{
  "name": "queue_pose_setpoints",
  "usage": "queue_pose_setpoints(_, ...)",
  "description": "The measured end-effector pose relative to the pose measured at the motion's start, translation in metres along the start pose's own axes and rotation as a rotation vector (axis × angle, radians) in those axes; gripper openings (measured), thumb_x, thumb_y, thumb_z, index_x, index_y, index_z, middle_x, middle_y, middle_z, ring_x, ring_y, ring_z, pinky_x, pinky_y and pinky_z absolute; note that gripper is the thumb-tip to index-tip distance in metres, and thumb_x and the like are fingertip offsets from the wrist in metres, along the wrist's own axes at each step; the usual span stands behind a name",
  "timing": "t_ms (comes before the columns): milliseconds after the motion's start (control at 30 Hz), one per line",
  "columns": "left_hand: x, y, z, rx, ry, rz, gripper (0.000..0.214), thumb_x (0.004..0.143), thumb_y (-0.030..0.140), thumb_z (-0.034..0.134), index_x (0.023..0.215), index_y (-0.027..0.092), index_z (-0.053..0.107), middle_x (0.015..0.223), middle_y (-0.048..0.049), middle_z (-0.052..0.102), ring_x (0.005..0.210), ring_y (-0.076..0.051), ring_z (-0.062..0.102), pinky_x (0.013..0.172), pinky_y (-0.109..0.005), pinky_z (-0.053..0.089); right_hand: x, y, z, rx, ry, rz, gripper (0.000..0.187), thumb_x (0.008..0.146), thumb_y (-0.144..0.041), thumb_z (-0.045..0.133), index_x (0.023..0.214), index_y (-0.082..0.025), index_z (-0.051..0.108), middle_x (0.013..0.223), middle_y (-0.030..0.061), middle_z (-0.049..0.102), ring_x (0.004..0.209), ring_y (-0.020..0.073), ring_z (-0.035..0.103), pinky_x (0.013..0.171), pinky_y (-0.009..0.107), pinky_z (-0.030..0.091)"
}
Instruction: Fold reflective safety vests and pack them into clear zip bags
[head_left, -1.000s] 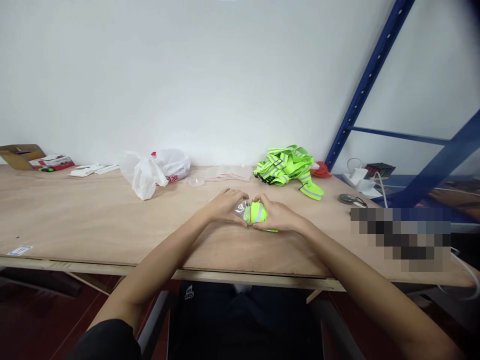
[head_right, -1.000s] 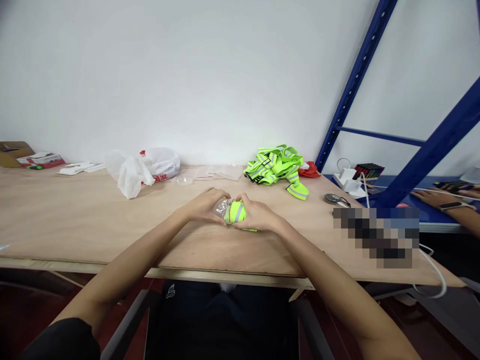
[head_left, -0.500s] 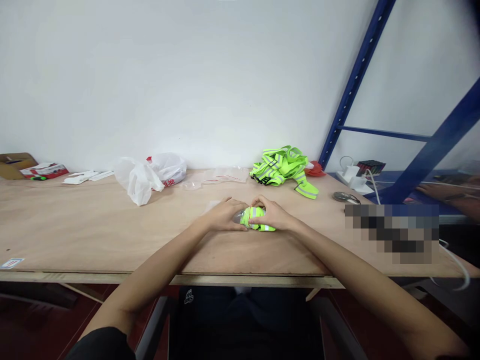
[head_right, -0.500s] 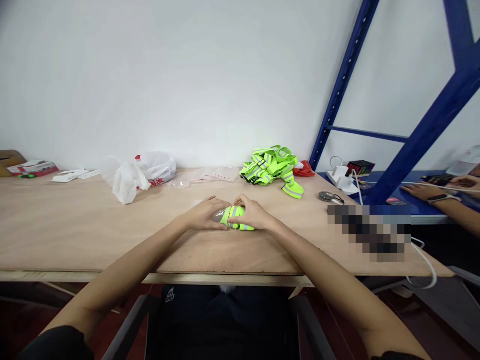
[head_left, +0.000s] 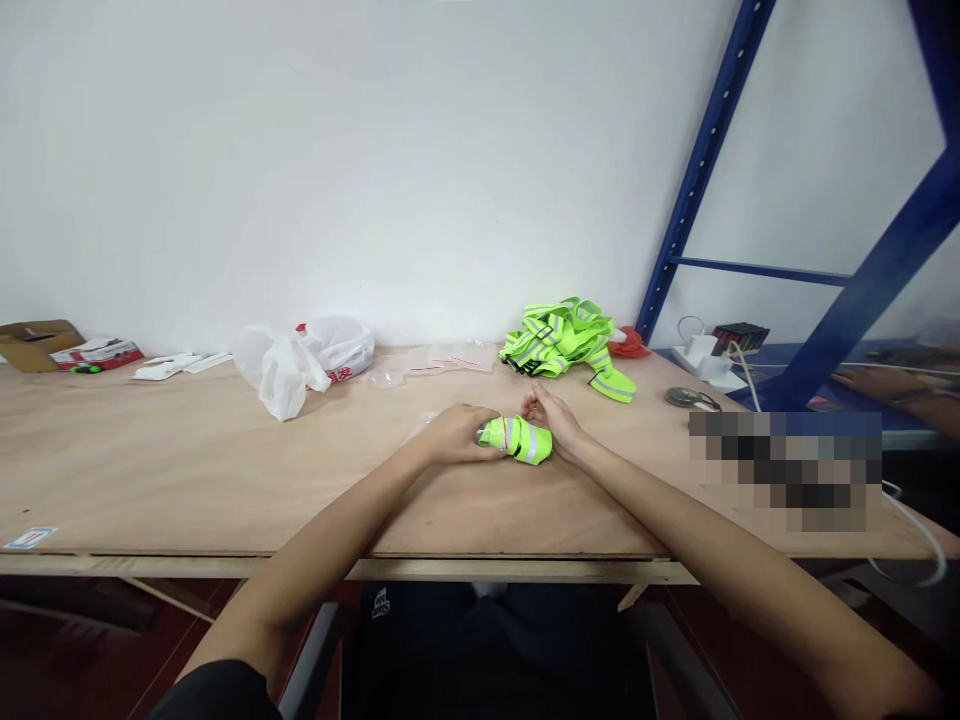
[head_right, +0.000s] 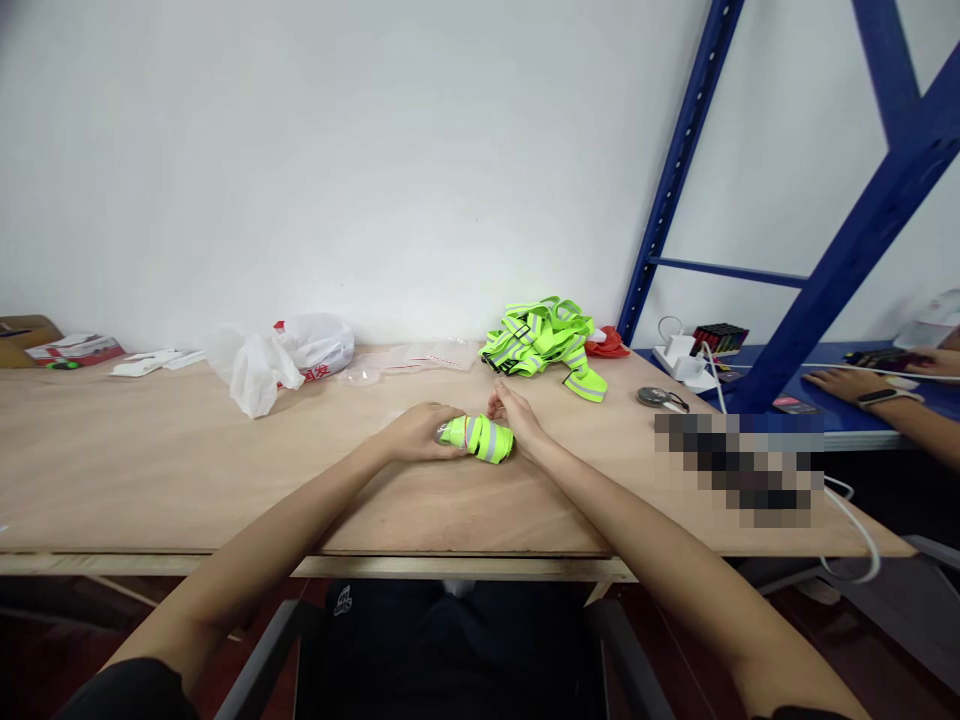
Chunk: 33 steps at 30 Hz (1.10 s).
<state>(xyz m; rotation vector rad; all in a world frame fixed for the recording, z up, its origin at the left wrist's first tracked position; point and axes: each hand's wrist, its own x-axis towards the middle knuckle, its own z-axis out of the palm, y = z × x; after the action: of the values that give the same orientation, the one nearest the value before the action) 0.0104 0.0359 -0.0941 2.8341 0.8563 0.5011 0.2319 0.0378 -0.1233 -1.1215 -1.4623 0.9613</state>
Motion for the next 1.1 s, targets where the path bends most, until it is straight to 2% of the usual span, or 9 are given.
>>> queue_pose_setpoints(100,-0.001,-0.005,-0.004,-0.105,0.002,-0.074,0.05,0.085,0.061,0.065,0.111,0.019,0.069,0.096,-0.0065,0.075,0.085,-0.024,0.069,0.075,-0.03,0.047,-0.003,-0.004,-0.014,0.052,-0.156,-0.038,0.068,0.083,-0.084,0.036,0.101,-0.021,0.052,0.107,0.0138,0.065,0.103,0.0282,0.066,0.092,0.045,0.052)
queue_pose_setpoints(200,-0.003,-0.008,-0.004,-0.162,0.013,-0.12,0.054,0.082,0.061,0.067,0.114,0.019,0.069,0.097,-0.0061,0.075,0.084,-0.024,0.068,0.075,-0.029,0.047,-0.011,-0.012,-0.028,-0.217,-0.415,-0.144,0.088,0.067,-0.075,0.071,0.133,-0.022,0.046,0.138,0.0167,0.054,0.13,0.0308,0.053,0.105,0.047,0.046)
queue_pose_setpoints(267,-0.004,-0.01,-0.003,-0.183,0.021,-0.11,0.054,0.082,0.06,0.069,0.118,0.02,0.068,0.1,-0.0056,0.075,0.088,-0.024,0.069,0.078,-0.03,0.048,-0.017,-0.016,-0.033,-0.417,-0.508,-0.157,0.106,0.06,-0.059,0.085,0.147,-0.025,0.036,0.144,0.0157,0.049,0.134,0.0307,0.049,0.107,0.046,0.045)
queue_pose_setpoints(333,-0.004,-0.011,-0.002,-0.191,0.032,-0.087,0.055,0.082,0.059,0.069,0.12,0.021,0.067,0.104,-0.0054,0.075,0.091,-0.025,0.069,0.08,-0.03,0.048,-0.02,-0.019,-0.034,-0.533,-0.506,-0.156,0.102,0.063,-0.05,0.085,0.148,-0.026,0.035,0.142,0.0141,0.052,0.129,0.0297,0.054,0.105,0.045,0.046)
queue_pose_setpoints(533,-0.004,-0.013,0.0,-0.157,0.032,-0.085,0.059,0.081,0.062,0.069,0.122,0.019,0.066,0.11,-0.0075,0.074,0.096,-0.027,0.068,0.081,-0.031,0.048,-0.02,-0.019,-0.028,-0.575,-0.376,-0.273,0.058,0.073,-0.043,0.077,0.121,-0.021,0.054,0.118,0.007,0.064,0.108,0.0263,0.062,0.092,0.04,0.05)
queue_pose_setpoints(767,-0.004,-0.018,0.006,-0.052,0.034,-0.041,0.063,0.083,0.061,0.068,0.13,0.019,0.061,0.113,-0.0105,0.072,0.102,-0.03,0.068,0.087,-0.035,0.048,-0.021,-0.014,-0.02,-0.687,-0.382,-0.39,0.056,0.077,-0.04,0.074,0.126,-0.023,0.053,0.118,0.0073,0.066,0.102,0.0258,0.063,0.089,0.038,0.048)
queue_pose_setpoints(967,-0.005,-0.01,0.008,-0.127,0.048,-0.068,0.088,0.078,0.059,0.074,0.148,0.017,0.043,0.14,-0.0158,0.059,0.123,-0.035,0.059,0.1,-0.041,0.045,-0.016,-0.005,-0.016,-0.426,-0.284,-0.315,0.052,0.073,-0.033,0.075,0.117,-0.022,0.051,0.104,0.0034,0.069,0.094,0.0217,0.064,0.082,0.032,0.05)
queue_pose_setpoints(1033,-0.005,-0.006,0.006,-0.183,0.035,-0.087,0.097,0.076,0.055,0.078,0.153,0.016,0.033,0.138,-0.0163,0.06,0.12,-0.035,0.061,0.097,-0.041,0.047,-0.015,-0.007,-0.016,-0.384,-0.266,-0.32,0.043,0.072,-0.035,0.076,0.108,-0.021,0.058,0.1,0.0022,0.068,0.092,0.0213,0.063,0.081,0.032,0.049)
queue_pose_setpoints(1100,-0.005,-0.004,0.002,-0.242,0.04,-0.134,0.094,0.075,0.051,0.079,0.149,0.013,0.036,0.125,-0.0154,0.067,0.107,-0.032,0.066,0.087,-0.038,0.05,-0.015,-0.011,-0.015,-0.356,-0.238,-0.316,0.037,0.071,-0.037,0.077,0.101,-0.02,0.063,0.097,0.002,0.067,0.089,0.0215,0.062,0.079,0.032,0.049)
